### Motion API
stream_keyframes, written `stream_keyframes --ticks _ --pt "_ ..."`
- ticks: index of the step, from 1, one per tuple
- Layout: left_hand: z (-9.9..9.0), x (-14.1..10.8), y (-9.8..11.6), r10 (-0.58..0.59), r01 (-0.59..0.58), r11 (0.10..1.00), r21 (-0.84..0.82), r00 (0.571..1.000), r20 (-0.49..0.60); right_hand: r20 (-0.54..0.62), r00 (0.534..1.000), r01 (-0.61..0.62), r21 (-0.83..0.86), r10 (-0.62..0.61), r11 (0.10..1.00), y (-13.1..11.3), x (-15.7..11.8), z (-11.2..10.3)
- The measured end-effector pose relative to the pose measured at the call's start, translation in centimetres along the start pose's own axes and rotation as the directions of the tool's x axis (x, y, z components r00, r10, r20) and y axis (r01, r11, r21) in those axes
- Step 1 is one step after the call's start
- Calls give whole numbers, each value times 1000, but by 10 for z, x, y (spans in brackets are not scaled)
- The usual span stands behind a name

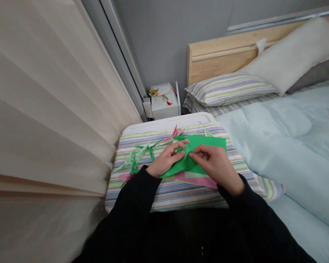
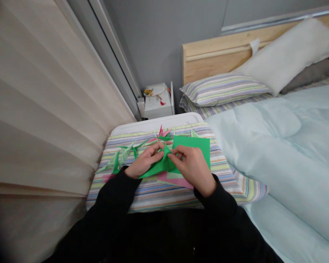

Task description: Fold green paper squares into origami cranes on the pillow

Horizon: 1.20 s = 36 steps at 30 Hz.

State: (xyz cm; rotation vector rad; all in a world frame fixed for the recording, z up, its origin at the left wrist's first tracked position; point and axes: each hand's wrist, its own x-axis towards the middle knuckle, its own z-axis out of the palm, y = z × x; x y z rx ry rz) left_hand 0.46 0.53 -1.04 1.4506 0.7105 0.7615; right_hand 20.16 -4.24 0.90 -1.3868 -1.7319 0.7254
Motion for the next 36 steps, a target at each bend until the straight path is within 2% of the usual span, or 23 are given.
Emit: stream_keyframes --ticks 4,8,14,23,30,33,36 --pt "0 -1 1 -15 15 1000 6 1000 17 -5 1000 6 68 -6 998 -1 3 -3" --pt "1 0 1 -10 10 1000 -7 1000 16 -53 998 38 36 -36 999 -1 4 -1" --pt "1 1 0 7 -8 999 -31 1000 -2 9 1000 29 74 -30 997 -3 5 2" --pt "4 0 3 24 -27 998 -61 998 -51 5 999 50 89 -50 995 -3 4 9" --pt "2 3 -1 60 -77 988 -131 990 -131 -109 981 157 -31 -160 987 -5 1 18" --pt "2 4 -2 94 -114 988 -101 978 -185 -127 973 186 -73 -194 980 -7 -4 23" --pt "4 3 -1 118 -136 987 -86 975 -190 -142 967 188 -168 -213 968 -9 -6 30"
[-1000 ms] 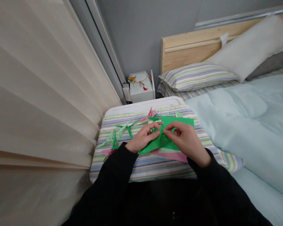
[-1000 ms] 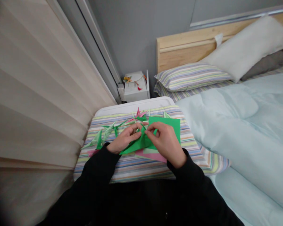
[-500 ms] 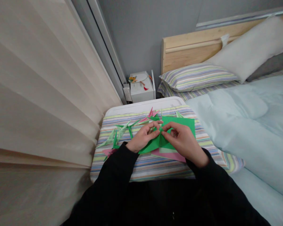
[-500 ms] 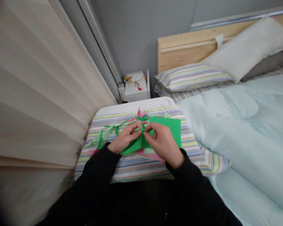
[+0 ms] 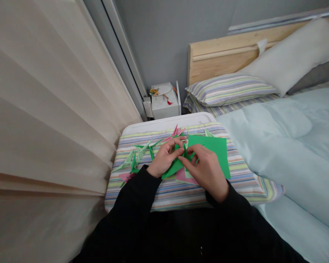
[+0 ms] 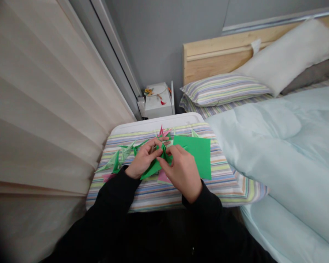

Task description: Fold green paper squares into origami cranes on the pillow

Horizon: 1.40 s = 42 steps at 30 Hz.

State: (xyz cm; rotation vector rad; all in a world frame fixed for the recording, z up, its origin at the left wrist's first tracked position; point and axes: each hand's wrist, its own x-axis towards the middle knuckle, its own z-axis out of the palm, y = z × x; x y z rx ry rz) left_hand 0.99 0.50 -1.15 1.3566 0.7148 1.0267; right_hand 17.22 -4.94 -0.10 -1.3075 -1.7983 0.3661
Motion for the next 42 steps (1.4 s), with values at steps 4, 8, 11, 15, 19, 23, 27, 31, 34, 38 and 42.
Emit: stream_keyframes --ticks 4,8,11,15,19,23,27,31,34,38,42 --pt "7 -4 2 -63 70 964 -258 997 33 2 1000 -15 -84 15 996 5 1 1" --pt "10 -5 2 -92 84 938 -338 996 -10 -83 993 -82 65 87 995 20 1 -8" --pt "8 -3 -2 -69 73 959 -275 997 23 -130 980 -129 179 153 975 28 -1 -14" --pt "4 -2 -7 -46 51 980 -191 999 29 -123 971 -169 252 205 953 27 -4 -16" --pt "2 -3 -3 -14 14 1000 10 999 31 -104 974 -163 282 200 945 21 -5 -13" --pt "0 -4 1 23 -34 991 128 995 92 -77 971 -185 357 226 916 19 -5 -11" --pt "-1 -5 -2 41 -35 996 -87 997 72 2 938 -280 589 345 758 20 -6 -12" --pt "1 -6 -3 81 -68 984 -166 994 74 -31 917 -280 658 397 699 21 -7 -14" --pt "2 -7 -4 18 5 987 -158 989 145 -75 922 -245 648 381 721 19 -9 -14" --pt "2 -8 -6 -100 130 979 -156 977 189 -31 955 -232 545 296 806 19 -13 -14" --pt "2 -7 -6 -111 132 983 -131 981 158 -86 958 -215 422 275 881 24 -18 -14"
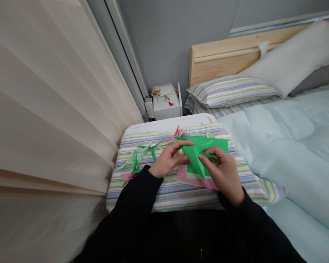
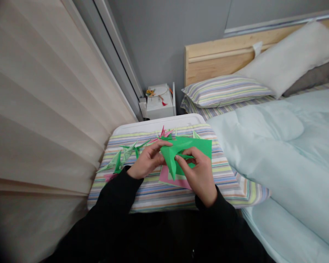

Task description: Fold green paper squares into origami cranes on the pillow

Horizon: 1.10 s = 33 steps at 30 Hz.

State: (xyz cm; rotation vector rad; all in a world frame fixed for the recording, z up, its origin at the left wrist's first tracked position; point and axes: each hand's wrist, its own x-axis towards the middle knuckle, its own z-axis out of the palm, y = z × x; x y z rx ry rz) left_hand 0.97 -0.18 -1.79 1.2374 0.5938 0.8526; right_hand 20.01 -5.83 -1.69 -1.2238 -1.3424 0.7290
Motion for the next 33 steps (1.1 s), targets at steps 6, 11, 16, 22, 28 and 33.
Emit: stream_keyframes --ticks 6,11,16,22,28,33 --pt "-2 1 2 31 -31 1000 -3 999 13 39 995 91 3 -91 996 5 5 -21" --pt "-4 1 4 14 -24 996 84 993 118 252 951 205 -82 -179 975 -3 16 -35" --pt "-3 1 5 81 -99 986 133 988 133 285 924 295 -102 -256 950 -3 21 -28" --pt "-4 1 2 -15 7 991 131 998 59 388 886 323 -119 -255 939 -1 22 -29" --pt "-6 4 -2 63 -72 995 -63 989 -135 312 882 416 -166 -353 894 2 17 -29" --pt "-3 6 3 198 -179 977 117 963 -184 298 837 536 -281 -459 796 4 10 -31"
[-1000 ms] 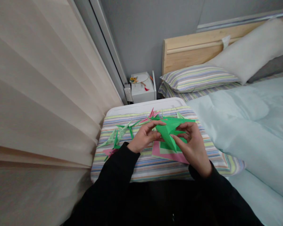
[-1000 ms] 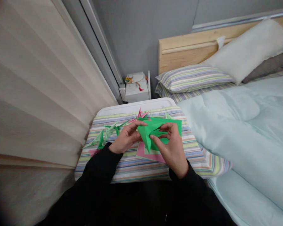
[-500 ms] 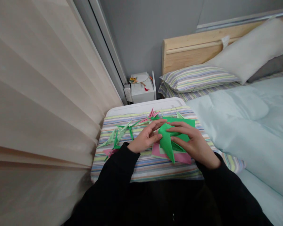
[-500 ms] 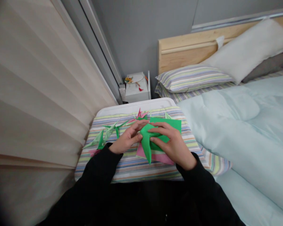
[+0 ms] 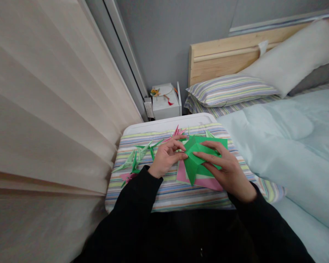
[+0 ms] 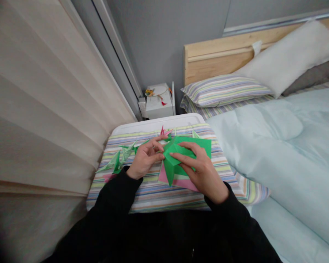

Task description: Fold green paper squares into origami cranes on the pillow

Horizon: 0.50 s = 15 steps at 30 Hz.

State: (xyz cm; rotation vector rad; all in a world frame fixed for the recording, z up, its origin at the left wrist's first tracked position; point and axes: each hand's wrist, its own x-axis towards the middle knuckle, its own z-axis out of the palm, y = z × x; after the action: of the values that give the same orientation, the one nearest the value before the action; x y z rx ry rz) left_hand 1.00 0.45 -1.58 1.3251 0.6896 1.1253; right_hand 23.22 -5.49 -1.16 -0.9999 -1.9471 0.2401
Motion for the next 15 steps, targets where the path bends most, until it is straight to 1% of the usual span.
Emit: stream_keyframes --ticks 2,4,6,7,9,11,15 --pt "0 0 0 12 -12 1000 29 1000 7 20 999 53 -96 -51 994 -1 -1 -2" --pt "0 1 -1 -11 11 999 31 1000 12 45 997 71 -190 -64 979 -1 -1 -3" --pt "-1 1 -4 -36 36 999 24 999 15 63 996 75 -240 -61 968 0 -1 -4" --pt "-1 1 -5 -46 46 999 18 999 21 67 996 80 -238 -66 968 1 -1 -4" --pt "-2 1 -7 -64 64 998 0 997 36 68 994 102 -184 -90 978 3 -2 -3" --pt "-2 2 -8 -71 72 997 -13 996 46 57 992 115 -94 -110 989 5 -3 -1" --pt "-2 2 -7 -36 36 999 7 999 39 51 995 83 54 -86 995 4 -5 3"
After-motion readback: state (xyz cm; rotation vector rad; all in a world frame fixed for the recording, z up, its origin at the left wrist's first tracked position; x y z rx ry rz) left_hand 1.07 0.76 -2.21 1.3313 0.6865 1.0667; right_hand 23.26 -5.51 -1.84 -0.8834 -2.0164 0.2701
